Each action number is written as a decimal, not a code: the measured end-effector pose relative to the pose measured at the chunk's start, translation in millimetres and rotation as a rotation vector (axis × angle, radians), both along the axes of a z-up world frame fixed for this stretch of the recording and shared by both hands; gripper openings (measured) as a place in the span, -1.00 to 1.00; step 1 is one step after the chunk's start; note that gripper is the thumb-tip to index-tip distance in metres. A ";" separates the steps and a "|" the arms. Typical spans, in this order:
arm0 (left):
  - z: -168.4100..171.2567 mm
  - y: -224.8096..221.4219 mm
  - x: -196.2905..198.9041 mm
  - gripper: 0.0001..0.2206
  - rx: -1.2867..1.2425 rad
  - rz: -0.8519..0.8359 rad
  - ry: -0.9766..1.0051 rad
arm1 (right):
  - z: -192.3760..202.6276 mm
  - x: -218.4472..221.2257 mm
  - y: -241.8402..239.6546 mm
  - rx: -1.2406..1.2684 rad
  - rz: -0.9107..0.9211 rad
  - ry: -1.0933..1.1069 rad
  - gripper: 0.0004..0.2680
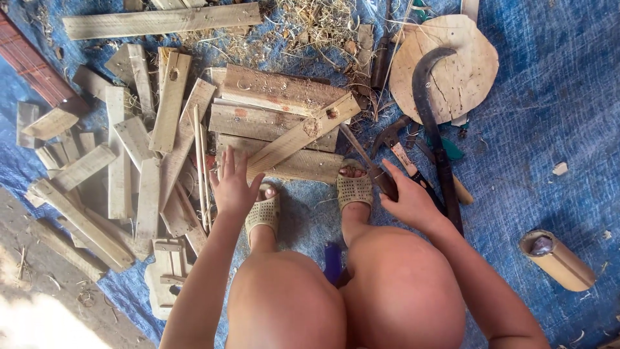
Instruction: The person is using a curved blade to shave thin layers off a wooden strip while sitting on a tarp.
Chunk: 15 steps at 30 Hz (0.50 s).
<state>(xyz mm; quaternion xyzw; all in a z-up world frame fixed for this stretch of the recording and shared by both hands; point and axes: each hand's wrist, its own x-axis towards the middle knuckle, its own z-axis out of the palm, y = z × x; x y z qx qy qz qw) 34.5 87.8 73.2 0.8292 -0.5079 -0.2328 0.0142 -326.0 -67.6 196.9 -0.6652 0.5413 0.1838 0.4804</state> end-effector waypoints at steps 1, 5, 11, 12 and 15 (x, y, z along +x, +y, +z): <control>-3.9 7.4 1.2 -0.36 0.006 0.025 -0.022 | -1.5 -0.8 1.5 -0.015 -0.038 -0.021 -0.38; -46.3 29.8 4.1 -0.49 -0.177 -0.044 -0.196 | 2.0 6.1 8.4 -0.024 -0.133 -0.098 -0.41; -55.2 22.1 3.8 -0.48 -0.226 -0.003 -0.160 | 4.9 10.3 11.1 0.024 -0.183 -0.105 -0.42; -54.7 20.3 3.1 -0.55 -0.234 0.023 -0.082 | 5.7 10.4 11.9 0.036 -0.202 -0.112 -0.42; -52.7 13.0 -0.9 -0.66 -0.139 0.136 0.158 | 6.5 8.7 14.9 0.050 -0.237 -0.117 -0.42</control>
